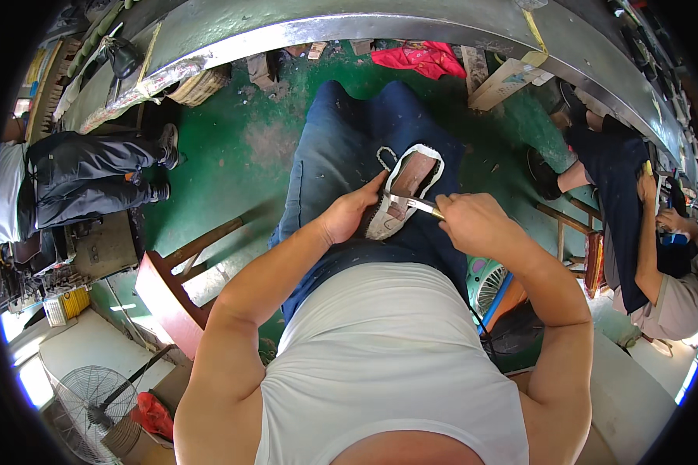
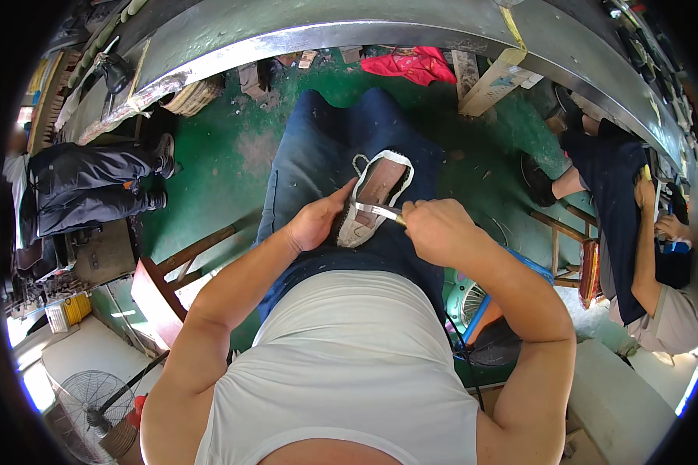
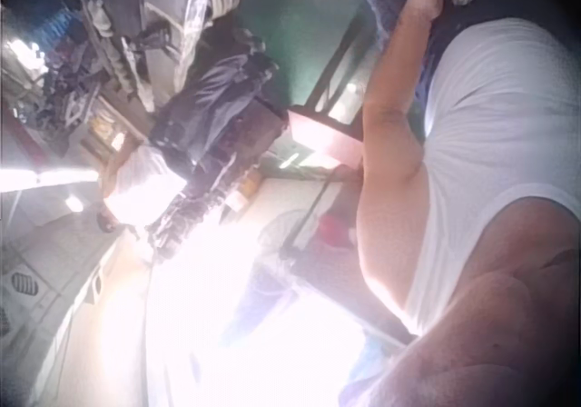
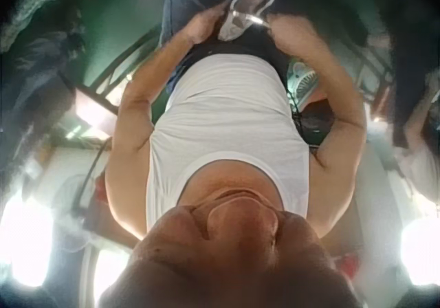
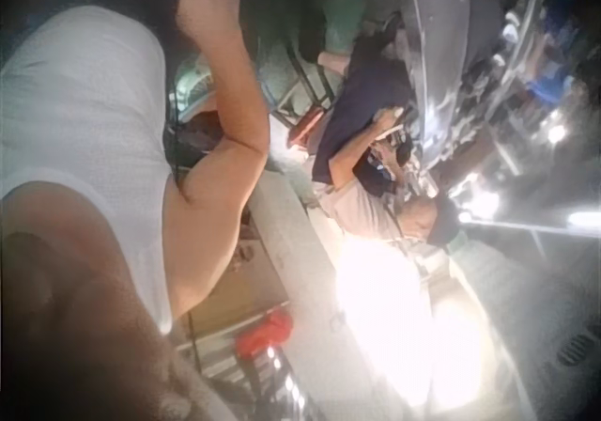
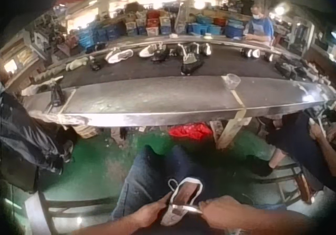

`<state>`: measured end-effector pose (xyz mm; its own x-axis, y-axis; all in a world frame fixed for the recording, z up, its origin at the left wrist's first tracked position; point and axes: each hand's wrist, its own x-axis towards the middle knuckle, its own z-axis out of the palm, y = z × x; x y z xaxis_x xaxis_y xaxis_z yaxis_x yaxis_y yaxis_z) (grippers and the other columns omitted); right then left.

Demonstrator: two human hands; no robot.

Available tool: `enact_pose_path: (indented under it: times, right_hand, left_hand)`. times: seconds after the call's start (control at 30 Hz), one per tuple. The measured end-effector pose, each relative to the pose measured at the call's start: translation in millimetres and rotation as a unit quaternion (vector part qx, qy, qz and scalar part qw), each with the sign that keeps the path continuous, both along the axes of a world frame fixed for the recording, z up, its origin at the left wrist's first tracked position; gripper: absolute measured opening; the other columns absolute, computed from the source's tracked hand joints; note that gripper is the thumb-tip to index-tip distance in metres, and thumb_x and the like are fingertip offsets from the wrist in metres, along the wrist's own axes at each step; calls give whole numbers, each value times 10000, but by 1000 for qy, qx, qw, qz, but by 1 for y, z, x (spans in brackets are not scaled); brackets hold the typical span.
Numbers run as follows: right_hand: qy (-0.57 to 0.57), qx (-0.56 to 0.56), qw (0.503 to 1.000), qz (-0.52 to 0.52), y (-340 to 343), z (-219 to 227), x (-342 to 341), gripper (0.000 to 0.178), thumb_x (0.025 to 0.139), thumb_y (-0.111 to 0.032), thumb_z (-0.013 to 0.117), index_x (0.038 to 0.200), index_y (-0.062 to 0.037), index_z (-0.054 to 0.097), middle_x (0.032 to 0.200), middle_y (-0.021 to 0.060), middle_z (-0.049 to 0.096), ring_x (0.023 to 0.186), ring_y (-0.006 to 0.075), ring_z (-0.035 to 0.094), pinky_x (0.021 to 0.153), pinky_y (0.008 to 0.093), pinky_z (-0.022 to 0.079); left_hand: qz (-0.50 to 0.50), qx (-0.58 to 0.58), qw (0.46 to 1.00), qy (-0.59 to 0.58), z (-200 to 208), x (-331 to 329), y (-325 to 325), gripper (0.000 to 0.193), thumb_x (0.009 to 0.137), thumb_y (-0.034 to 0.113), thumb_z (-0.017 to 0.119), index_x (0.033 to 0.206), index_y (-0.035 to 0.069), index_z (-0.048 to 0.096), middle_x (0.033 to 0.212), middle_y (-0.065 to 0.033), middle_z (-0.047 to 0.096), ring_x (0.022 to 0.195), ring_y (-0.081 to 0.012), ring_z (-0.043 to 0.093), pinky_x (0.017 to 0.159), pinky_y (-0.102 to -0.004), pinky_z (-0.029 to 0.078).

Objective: Hand-last the uppers of shoes over a last using a pincer tool and hammer to secure them.

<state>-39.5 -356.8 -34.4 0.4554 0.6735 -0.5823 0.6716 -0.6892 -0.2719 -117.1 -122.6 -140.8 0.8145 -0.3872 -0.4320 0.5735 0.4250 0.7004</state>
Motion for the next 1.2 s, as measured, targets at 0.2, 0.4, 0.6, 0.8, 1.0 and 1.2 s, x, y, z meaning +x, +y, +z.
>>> enact_pose_path:
  times: [0.2, 0.4, 0.6, 0.8, 1.0, 1.2]
  right_hand:
    - [64, 160, 981, -90, -8, -64, -31, 268, 878, -162, 632, 1075, 13, 583, 952, 191, 660, 871, 372, 651, 743, 457, 521]
    - [34, 214, 970, -110, -25, -51, -22, 473, 891, -158, 627, 1297, 54, 509, 1112, 252, 633, 1002, 392, 635, 884, 440, 509]
    - [-59, 179, 973, -135, -29, -52, -28, 430, 895, -126, 618, 1283, 28, 517, 1116, 225, 619, 1019, 385, 630, 869, 442, 518]
    - [-72, 116, 976, -172, -46, -76, -41, 266, 897, -118, 607, 1129, 5, 563, 985, 178, 629, 911, 354, 651, 769, 429, 541]
    - [222, 159, 937, -220, -55, -42, 3, 218, 926, -172, 589, 1039, 14, 593, 923, 247, 637, 896, 433, 623, 792, 482, 487]
    - [24, 264, 907, -327, -24, -70, -15, 335, 990, -313, 524, 1045, 12, 582, 937, 270, 646, 900, 445, 626, 782, 497, 485]
  left_hand:
    - [140, 229, 961, 70, -35, 8, -27, 603, 1068, 476, 298, 1428, 37, 500, 1329, -162, 603, 1214, -235, 564, 1049, -339, 407]
    - [77, 492, 866, -41, -37, 15, -18, 509, 1062, 363, 349, 1213, -26, 640, 1049, -279, 686, 1064, -415, 644, 887, -424, 513]
    - [100, 524, 797, -283, -43, 7, -21, 431, 1040, 270, 415, 1305, -34, 568, 1213, -285, 627, 1018, -437, 651, 900, -432, 531]
    - [-164, 577, 722, -346, -11, 12, -16, 526, 1006, 235, 475, 1516, 200, 349, 1499, -261, 376, 994, -451, 657, 874, -478, 560]
    - [-243, 599, 685, -336, -11, 24, -5, 579, 1026, 362, 439, 1558, 326, 212, 1508, -323, 314, 872, -468, 685, 764, -467, 590]
    - [-372, 582, 650, -318, 42, 40, -15, 620, 1022, 345, 468, 1571, 257, 195, 1508, -333, 316, 1006, -475, 657, 890, -453, 553]
